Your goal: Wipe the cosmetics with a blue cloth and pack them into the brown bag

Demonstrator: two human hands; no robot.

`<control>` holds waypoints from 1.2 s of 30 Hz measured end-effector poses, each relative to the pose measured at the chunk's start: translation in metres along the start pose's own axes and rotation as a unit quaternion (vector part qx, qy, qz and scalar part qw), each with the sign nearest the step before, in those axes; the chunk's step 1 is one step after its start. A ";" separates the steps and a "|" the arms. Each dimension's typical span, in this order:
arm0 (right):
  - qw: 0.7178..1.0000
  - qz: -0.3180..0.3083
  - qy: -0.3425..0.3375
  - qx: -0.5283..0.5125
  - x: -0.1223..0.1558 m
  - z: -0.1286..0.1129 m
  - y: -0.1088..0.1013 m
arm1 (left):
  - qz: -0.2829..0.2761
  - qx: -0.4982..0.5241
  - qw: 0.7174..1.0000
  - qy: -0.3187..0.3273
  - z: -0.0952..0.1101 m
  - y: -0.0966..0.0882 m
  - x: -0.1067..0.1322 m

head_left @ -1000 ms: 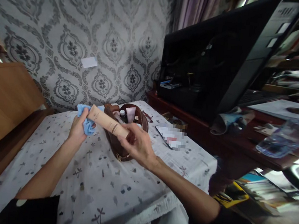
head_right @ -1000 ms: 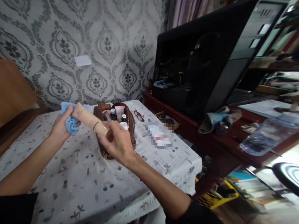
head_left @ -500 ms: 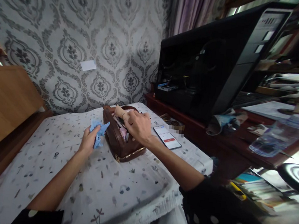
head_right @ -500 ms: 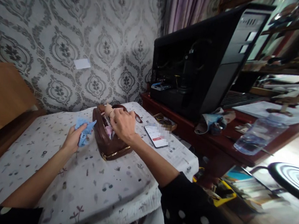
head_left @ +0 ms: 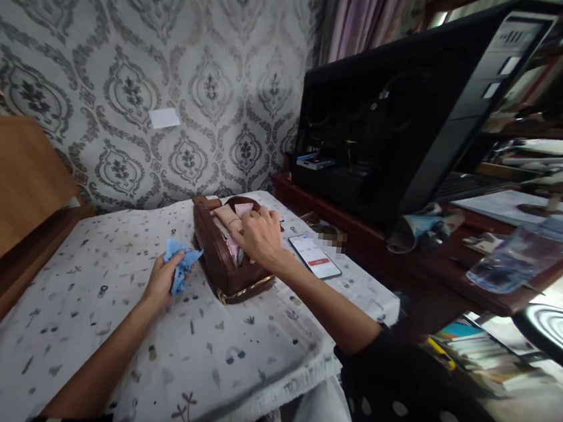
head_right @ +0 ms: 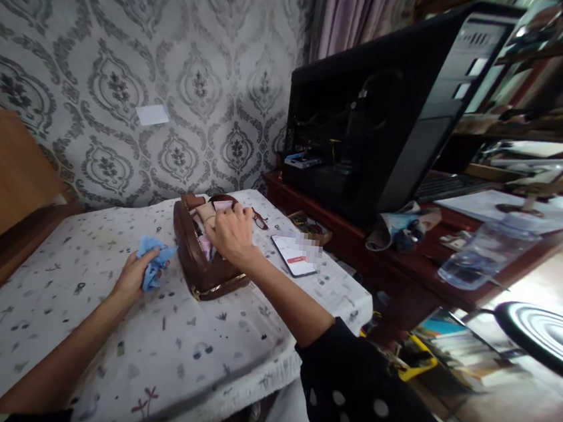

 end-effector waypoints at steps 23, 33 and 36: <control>0.995 -0.085 -0.055 0.007 -0.060 0.040 0.005 | -0.058 -0.024 0.998 -0.021 -0.047 -0.006 -0.006; 0.994 -0.090 -0.062 -0.008 -0.060 0.040 0.006 | -0.066 -0.047 0.996 -0.025 -0.047 -0.006 -0.006; 0.994 -0.088 -0.063 -0.009 -0.059 0.038 0.005 | -0.066 -0.051 0.996 -0.023 -0.047 -0.006 -0.006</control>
Point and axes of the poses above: each hand's wrist, its own x-axis away from the middle knuckle, its own y-axis out of the palm, z = x × y, the point moved 5 cm from there along -x, towards the middle knuckle, and after that the axes turned 11 degrees about -y, right-handed, at the moved point
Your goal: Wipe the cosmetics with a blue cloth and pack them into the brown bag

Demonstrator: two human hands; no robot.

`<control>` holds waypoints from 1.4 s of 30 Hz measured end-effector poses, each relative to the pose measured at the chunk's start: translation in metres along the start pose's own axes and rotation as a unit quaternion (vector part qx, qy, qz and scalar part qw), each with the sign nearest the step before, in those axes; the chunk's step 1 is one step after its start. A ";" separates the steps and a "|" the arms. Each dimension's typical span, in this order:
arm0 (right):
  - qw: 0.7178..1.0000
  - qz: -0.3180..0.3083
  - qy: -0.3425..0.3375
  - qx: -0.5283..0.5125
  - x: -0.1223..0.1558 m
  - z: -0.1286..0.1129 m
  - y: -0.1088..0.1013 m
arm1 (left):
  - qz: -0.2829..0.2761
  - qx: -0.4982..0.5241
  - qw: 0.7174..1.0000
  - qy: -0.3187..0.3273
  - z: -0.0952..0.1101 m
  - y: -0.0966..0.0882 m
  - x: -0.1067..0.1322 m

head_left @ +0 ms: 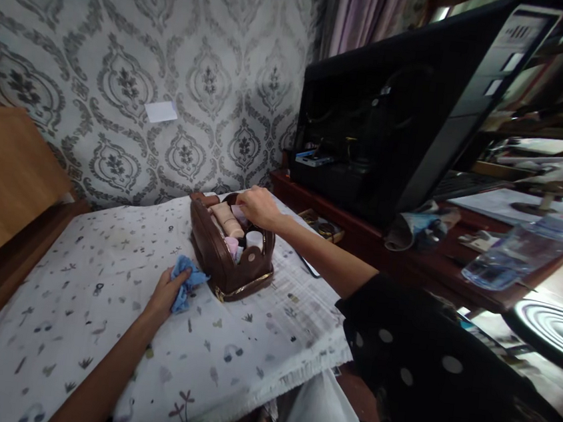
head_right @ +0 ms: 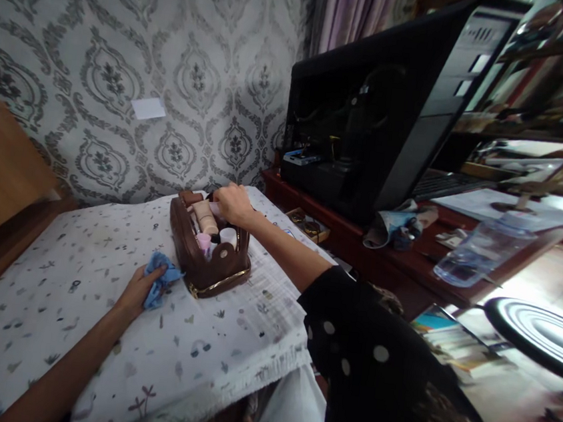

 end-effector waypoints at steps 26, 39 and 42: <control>0.996 -0.016 0.064 -0.054 0.000 -0.015 -0.005 | -0.012 -0.018 1.000 -0.004 0.000 0.003 0.000; 0.969 0.136 0.114 -0.170 0.018 0.011 -0.001 | 0.017 0.019 0.999 0.024 -0.003 -0.005 -0.007; 0.956 0.124 0.147 -0.224 0.020 0.021 0.010 | 0.044 0.041 0.997 0.041 0.004 -0.008 -0.012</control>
Point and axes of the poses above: each hand's wrist, its own x-axis away from the middle knuckle, its own y-axis out of the palm, z = x × y, the point moved 5 cm from there along -x, towards the middle knuckle, and after that the axes turned 11 degrees about -y, right-handed, at the moved point
